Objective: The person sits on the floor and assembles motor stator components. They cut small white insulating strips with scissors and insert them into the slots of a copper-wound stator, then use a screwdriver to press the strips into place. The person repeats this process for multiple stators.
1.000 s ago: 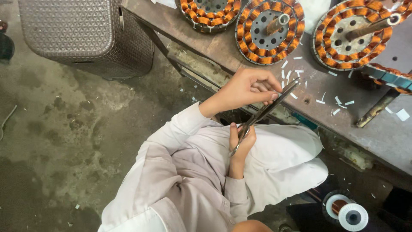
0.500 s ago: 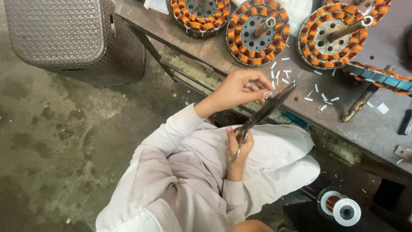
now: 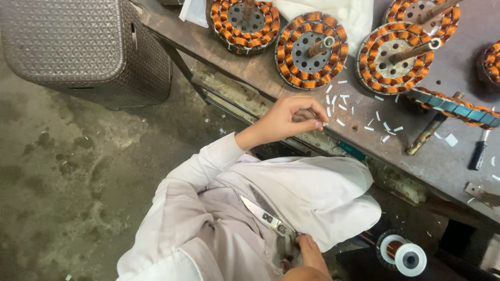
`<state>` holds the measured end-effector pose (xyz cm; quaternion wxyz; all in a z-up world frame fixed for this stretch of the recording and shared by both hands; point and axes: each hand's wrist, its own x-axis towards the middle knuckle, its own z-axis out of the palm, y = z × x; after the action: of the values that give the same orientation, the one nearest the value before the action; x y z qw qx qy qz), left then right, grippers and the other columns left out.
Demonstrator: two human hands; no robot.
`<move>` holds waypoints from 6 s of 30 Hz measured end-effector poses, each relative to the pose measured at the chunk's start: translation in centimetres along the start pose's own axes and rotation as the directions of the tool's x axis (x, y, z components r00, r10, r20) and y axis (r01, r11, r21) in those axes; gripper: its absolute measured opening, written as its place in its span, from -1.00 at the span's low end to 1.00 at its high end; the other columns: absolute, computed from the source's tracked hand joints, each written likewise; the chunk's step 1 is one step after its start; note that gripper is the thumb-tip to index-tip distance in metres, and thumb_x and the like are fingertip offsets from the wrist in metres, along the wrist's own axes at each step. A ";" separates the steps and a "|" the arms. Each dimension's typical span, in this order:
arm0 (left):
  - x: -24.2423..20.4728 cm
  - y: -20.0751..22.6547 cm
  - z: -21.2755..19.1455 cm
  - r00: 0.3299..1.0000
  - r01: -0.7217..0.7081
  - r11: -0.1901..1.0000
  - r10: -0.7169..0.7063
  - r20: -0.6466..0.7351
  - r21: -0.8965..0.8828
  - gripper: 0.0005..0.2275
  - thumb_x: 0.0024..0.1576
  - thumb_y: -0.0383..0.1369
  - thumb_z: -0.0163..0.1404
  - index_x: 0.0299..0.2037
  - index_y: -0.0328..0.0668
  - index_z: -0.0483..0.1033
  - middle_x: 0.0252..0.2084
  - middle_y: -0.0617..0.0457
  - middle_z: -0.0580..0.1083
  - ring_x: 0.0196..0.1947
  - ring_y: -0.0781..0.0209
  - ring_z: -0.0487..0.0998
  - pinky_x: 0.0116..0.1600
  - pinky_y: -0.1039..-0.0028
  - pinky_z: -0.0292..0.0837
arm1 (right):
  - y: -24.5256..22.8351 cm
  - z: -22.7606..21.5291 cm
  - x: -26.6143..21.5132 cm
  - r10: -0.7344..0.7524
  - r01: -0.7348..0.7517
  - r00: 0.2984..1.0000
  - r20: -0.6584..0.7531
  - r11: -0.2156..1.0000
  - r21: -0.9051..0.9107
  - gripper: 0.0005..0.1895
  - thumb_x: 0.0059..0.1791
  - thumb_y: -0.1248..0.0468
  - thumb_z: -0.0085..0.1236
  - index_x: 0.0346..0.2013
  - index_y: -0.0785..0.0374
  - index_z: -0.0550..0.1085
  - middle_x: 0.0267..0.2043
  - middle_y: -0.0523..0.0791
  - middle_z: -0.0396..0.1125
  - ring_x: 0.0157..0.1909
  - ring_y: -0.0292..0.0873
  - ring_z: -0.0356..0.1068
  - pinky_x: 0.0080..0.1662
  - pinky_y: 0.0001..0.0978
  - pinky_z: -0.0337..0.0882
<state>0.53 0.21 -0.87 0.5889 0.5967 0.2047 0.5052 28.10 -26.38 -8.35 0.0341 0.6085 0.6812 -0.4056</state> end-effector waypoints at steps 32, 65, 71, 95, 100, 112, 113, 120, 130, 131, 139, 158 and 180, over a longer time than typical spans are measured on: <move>17.5 1.6 8.8 0.733 -0.668 0.477 0.555 0.394 0.571 -0.63 0.09 -0.29 0.37 0.02 -0.27 0.56 -0.14 -0.06 0.49 -0.17 -0.07 0.47 -0.07 0.25 0.37 | -5.9 -24.3 12.1 -0.025 0.642 -0.114 -0.993 0.761 -0.093 -0.90 0.19 0.55 0.13 -0.02 0.40 0.43 0.04 0.01 0.37 -0.04 -0.18 0.48 -0.02 -0.44 0.56; 18.6 -1.8 10.0 0.862 -0.460 0.838 0.341 0.376 0.293 -0.68 0.32 -0.54 0.19 0.22 -0.20 0.42 0.10 0.02 0.45 0.15 0.12 0.47 0.25 0.45 0.43 | -4.0 -28.1 12.8 -0.568 0.077 -0.191 -0.801 0.805 -0.589 -0.57 -0.16 0.70 0.24 -0.05 0.34 0.53 -0.11 0.03 0.41 -0.13 0.07 0.45 -0.16 -0.17 0.48; 18.5 -2.1 10.1 0.858 -0.489 0.815 0.384 0.341 0.310 -0.69 0.32 -0.52 0.19 0.21 -0.16 0.43 0.11 0.07 0.48 0.11 0.11 0.48 0.17 0.42 0.41 | -4.2 -28.9 11.1 -0.658 0.032 -0.019 -0.752 0.752 -0.659 -0.55 -0.10 0.69 0.29 0.04 0.37 0.52 -0.05 0.04 0.39 -0.08 0.10 0.44 -0.11 -0.12 0.49; 18.8 -2.9 11.5 0.848 -0.527 0.767 0.449 0.281 0.365 -0.62 0.13 -0.24 0.19 0.14 0.02 0.46 -0.06 0.15 0.43 0.04 0.17 0.47 0.15 0.30 0.31 | -5.6 -30.8 7.8 -0.660 0.090 0.139 -0.739 0.751 -0.654 -0.84 0.04 0.56 0.34 -0.13 0.33 0.61 -0.04 -0.05 0.38 -0.01 0.02 0.32 -0.05 -0.24 0.33; 18.4 -3.6 11.4 0.797 -0.594 0.686 0.571 0.196 0.419 -0.65 0.17 -0.07 0.17 0.08 0.07 0.47 -0.07 0.19 0.44 -0.06 0.22 0.46 0.07 0.40 0.32 | -5.6 -31.2 7.8 -0.495 0.300 0.265 -0.828 0.858 -0.417 -0.69 0.18 0.18 0.16 0.15 0.27 0.47 0.21 -0.05 0.31 0.25 0.00 0.31 0.25 -0.26 0.31; 18.5 -4.7 11.6 0.761 -0.617 0.634 0.632 0.145 0.466 -0.71 0.15 -0.15 0.18 0.04 0.05 0.52 -0.20 0.17 0.42 -0.22 0.17 0.43 -0.10 0.41 0.30 | -7.5 -31.4 9.5 -0.457 0.248 0.316 -0.831 0.885 -0.393 -0.59 0.17 0.04 0.26 0.10 0.30 0.48 0.13 -0.04 0.43 0.13 -0.01 0.34 0.20 -0.25 0.31; 18.5 -4.6 11.7 0.763 -0.615 0.640 0.631 0.142 0.461 -0.71 0.15 -0.17 0.17 0.03 0.04 0.52 -0.19 0.15 0.42 -0.23 0.16 0.43 -0.10 0.40 0.31 | -7.6 -31.4 9.3 -0.468 0.242 0.322 -0.823 0.881 -0.407 -0.62 0.18 0.06 0.25 0.10 0.30 0.48 0.13 -0.04 0.43 0.12 -0.01 0.34 0.20 -0.25 0.31; 18.3 -3.9 11.6 0.769 -0.604 0.642 0.626 0.133 0.473 -0.78 0.17 -0.20 0.16 -0.04 0.01 0.53 -0.25 0.15 0.42 -0.24 0.15 0.43 -0.11 0.41 0.31 | -7.7 -31.2 9.2 -0.458 0.194 0.312 -0.832 0.888 -0.416 -0.69 0.19 0.14 0.24 0.07 0.31 0.48 0.09 -0.02 0.42 0.12 0.02 0.38 0.21 -0.16 0.30; 18.4 -3.0 11.0 0.794 -0.598 0.697 0.584 0.171 0.395 -0.77 0.20 -0.13 0.12 -0.02 0.07 0.52 -0.20 0.20 0.45 -0.16 0.16 0.47 0.00 0.36 0.28 | -6.2 -30.7 9.6 -0.447 0.240 0.313 -0.838 0.891 -0.386 -0.58 0.22 0.04 0.22 0.15 0.32 0.44 0.13 -0.01 0.39 0.17 0.00 0.35 0.25 -0.22 0.30; 18.3 -2.9 10.9 0.800 -0.590 0.707 0.576 0.166 0.389 -0.77 0.20 -0.13 0.12 -0.02 0.08 0.52 -0.19 0.21 0.46 -0.15 0.16 0.48 0.00 0.36 0.29 | -6.4 -30.7 9.7 -0.445 0.240 0.306 -0.842 0.892 -0.384 -0.58 0.22 0.02 0.21 0.15 0.32 0.44 0.13 -0.01 0.38 0.17 0.00 0.35 0.25 -0.22 0.30; 18.3 -2.7 11.1 0.818 -0.565 0.722 0.552 0.158 0.401 -0.75 0.16 -0.15 0.17 -0.03 0.04 0.53 -0.17 0.23 0.49 -0.15 0.19 0.49 -0.02 0.37 0.28 | -6.2 -30.6 9.9 -0.429 0.216 0.297 -0.853 0.900 -0.378 -0.54 0.25 -0.05 0.17 0.13 0.32 0.45 0.11 0.00 0.38 0.15 0.03 0.34 0.22 -0.19 0.28; 18.6 -2.5 10.5 0.792 -0.608 0.699 0.560 0.241 0.376 -0.75 0.19 -0.28 0.27 -0.03 -0.07 0.49 -0.12 0.14 0.50 -0.14 0.12 0.49 0.00 0.33 0.30 | -8.9 -24.7 7.9 -0.311 0.197 0.055 -0.949 0.935 -0.295 -0.44 0.06 0.26 0.24 0.28 0.41 0.27 0.31 0.17 0.18 0.34 0.17 0.21 0.32 -0.08 0.25; 15.8 -5.8 16.7 0.612 -0.773 0.450 0.344 0.713 0.447 -0.66 0.23 -0.42 0.16 0.14 -0.42 0.40 0.20 -0.27 0.38 0.23 -0.26 0.42 0.33 0.12 0.32 | -10.2 4.3 -3.3 0.256 -0.035 0.399 -0.881 0.964 0.264 -0.62 -0.12 0.49 0.15 0.00 0.35 0.46 0.01 0.04 0.36 0.07 0.11 0.36 0.10 -0.12 0.35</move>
<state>23.06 6.51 3.03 0.1211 0.9219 -0.0030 0.3679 18.28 -30.86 -4.22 -0.3669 0.7878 0.4891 -0.0740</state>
